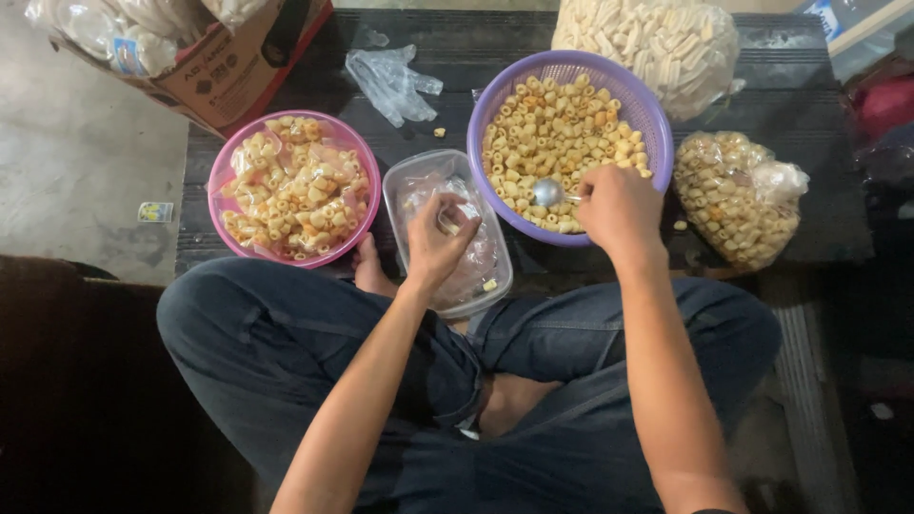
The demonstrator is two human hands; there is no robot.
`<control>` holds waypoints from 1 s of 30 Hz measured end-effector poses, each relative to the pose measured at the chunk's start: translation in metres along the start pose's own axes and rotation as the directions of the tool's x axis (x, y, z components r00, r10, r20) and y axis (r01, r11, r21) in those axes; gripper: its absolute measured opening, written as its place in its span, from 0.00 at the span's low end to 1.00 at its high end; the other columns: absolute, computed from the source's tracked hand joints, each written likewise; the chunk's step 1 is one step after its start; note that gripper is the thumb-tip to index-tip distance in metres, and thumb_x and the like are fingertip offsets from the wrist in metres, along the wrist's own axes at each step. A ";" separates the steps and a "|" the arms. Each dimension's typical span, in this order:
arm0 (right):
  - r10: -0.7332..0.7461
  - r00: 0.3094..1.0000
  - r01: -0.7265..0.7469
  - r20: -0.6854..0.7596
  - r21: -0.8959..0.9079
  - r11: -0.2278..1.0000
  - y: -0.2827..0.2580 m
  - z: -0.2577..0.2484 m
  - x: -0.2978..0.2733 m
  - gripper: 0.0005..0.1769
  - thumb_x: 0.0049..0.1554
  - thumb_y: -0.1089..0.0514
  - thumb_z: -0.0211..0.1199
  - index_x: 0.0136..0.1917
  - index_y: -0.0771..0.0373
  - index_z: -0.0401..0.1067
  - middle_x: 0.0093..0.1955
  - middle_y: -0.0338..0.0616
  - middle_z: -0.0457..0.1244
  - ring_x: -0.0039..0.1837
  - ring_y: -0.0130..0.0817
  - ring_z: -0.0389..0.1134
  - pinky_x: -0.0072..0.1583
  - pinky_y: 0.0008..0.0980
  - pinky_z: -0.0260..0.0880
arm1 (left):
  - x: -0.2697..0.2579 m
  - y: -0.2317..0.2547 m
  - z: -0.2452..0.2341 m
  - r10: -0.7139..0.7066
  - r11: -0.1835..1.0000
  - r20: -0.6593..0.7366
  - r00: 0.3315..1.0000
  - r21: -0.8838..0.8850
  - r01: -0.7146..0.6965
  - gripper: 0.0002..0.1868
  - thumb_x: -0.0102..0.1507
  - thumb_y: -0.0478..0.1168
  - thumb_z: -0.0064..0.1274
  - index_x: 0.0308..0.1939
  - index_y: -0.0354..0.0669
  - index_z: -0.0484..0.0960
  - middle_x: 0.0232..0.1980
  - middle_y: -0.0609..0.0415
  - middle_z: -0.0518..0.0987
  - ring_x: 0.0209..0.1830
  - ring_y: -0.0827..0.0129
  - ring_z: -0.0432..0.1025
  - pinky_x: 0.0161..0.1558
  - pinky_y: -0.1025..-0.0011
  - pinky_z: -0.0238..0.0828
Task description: A person sitting on the floor transfers ring-shaped snacks from a bowl into a plastic container using a spoon and their hands.
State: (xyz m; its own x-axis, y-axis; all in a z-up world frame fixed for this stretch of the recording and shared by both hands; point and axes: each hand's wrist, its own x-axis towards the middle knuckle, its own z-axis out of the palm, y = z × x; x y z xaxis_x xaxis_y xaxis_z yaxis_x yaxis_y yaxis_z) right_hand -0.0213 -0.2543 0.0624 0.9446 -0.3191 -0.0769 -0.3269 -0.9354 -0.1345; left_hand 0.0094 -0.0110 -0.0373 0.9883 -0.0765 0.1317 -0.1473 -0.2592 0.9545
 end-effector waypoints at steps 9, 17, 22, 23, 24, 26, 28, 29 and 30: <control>-0.011 1.000 0.017 -0.020 0.335 0.942 0.012 0.014 -0.003 0.10 0.54 0.55 0.62 0.45 0.51 0.83 0.43 0.45 0.72 0.54 0.56 0.73 0.58 0.54 0.73 | -0.002 -0.002 0.004 0.039 0.999 0.028 0.999 0.026 -0.039 0.15 0.53 0.45 0.68 0.42 0.58 0.82 0.27 0.62 0.80 0.25 0.68 0.71 0.34 0.71 0.68; -0.062 0.995 0.088 -0.079 0.402 0.911 0.015 0.020 -0.005 0.08 0.52 0.55 0.66 0.45 0.51 0.83 0.42 0.42 0.73 0.50 0.49 0.74 0.56 0.46 0.74 | -0.004 0.000 -0.001 0.112 0.993 -0.020 0.993 -0.030 -0.113 0.11 0.54 0.44 0.67 0.37 0.56 0.81 0.23 0.61 0.78 0.21 0.69 0.69 0.29 0.72 0.66; -0.074 0.991 0.114 -0.108 0.434 0.894 0.012 0.012 -0.012 0.07 0.53 0.55 0.67 0.46 0.53 0.83 0.43 0.45 0.73 0.52 0.52 0.74 0.56 0.48 0.73 | -0.006 0.009 -0.004 0.132 0.990 -0.035 0.991 -0.037 -0.134 0.11 0.54 0.43 0.67 0.35 0.53 0.80 0.22 0.61 0.78 0.21 0.69 0.69 0.28 0.73 0.65; -0.067 0.993 0.104 -0.097 0.442 0.891 0.012 0.007 -0.013 0.08 0.53 0.56 0.66 0.46 0.52 0.83 0.42 0.43 0.72 0.51 0.49 0.74 0.55 0.45 0.73 | -0.006 0.009 -0.004 0.144 0.989 -0.036 0.989 -0.037 -0.145 0.11 0.54 0.44 0.68 0.35 0.53 0.80 0.22 0.62 0.78 0.21 0.69 0.70 0.29 0.74 0.66; -0.061 0.994 0.093 -0.086 0.450 0.888 0.013 0.004 -0.015 0.08 0.53 0.56 0.66 0.45 0.51 0.83 0.42 0.41 0.72 0.50 0.46 0.74 0.54 0.42 0.73 | -0.007 0.007 -0.005 0.155 0.987 -0.037 0.987 -0.037 -0.156 0.12 0.54 0.45 0.69 0.34 0.53 0.80 0.22 0.62 0.78 0.22 0.69 0.71 0.31 0.74 0.67; -0.072 0.992 0.109 -0.099 0.450 0.886 0.015 0.000 -0.018 0.08 0.53 0.56 0.66 0.46 0.51 0.83 0.42 0.40 0.72 0.50 0.44 0.74 0.54 0.40 0.73 | -0.008 0.014 -0.008 0.174 0.984 -0.038 0.984 -0.029 -0.175 0.12 0.54 0.43 0.69 0.34 0.52 0.80 0.23 0.61 0.79 0.23 0.66 0.73 0.31 0.73 0.69; -0.089 0.990 0.129 -0.109 0.450 0.884 0.015 -0.004 -0.022 0.07 0.53 0.56 0.67 0.46 0.51 0.83 0.43 0.39 0.72 0.50 0.43 0.74 0.54 0.38 0.73 | -0.009 0.014 -0.007 0.188 0.982 -0.044 0.981 -0.019 -0.189 0.12 0.54 0.41 0.69 0.34 0.51 0.80 0.23 0.59 0.80 0.24 0.64 0.75 0.32 0.71 0.70; -0.101 0.986 0.148 -0.130 0.438 0.886 0.012 -0.006 -0.024 0.07 0.53 0.57 0.67 0.46 0.50 0.82 0.43 0.38 0.72 0.50 0.40 0.74 0.54 0.38 0.73 | -0.010 0.011 -0.005 0.216 0.976 -0.049 0.975 -0.002 -0.216 0.13 0.52 0.41 0.70 0.35 0.51 0.80 0.24 0.58 0.80 0.27 0.61 0.76 0.34 0.69 0.72; -0.112 0.982 0.168 -0.152 0.427 0.889 0.009 -0.009 -0.026 0.07 0.54 0.57 0.67 0.47 0.49 0.82 0.44 0.37 0.72 0.51 0.38 0.74 0.55 0.37 0.73 | -0.010 0.008 -0.004 0.244 0.970 -0.053 0.968 0.015 -0.244 0.14 0.51 0.40 0.71 0.35 0.52 0.80 0.25 0.57 0.80 0.29 0.59 0.78 0.36 0.66 0.73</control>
State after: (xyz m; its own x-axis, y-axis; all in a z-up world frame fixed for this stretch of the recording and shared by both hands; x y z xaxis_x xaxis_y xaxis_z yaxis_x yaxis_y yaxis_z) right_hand -0.0490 -0.2558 0.0720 0.9687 -0.2314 0.0895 -0.1447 -0.8199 -0.5539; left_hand -0.0016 -0.0081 -0.0298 0.9232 -0.0863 0.3746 -0.3840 -0.2471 0.8896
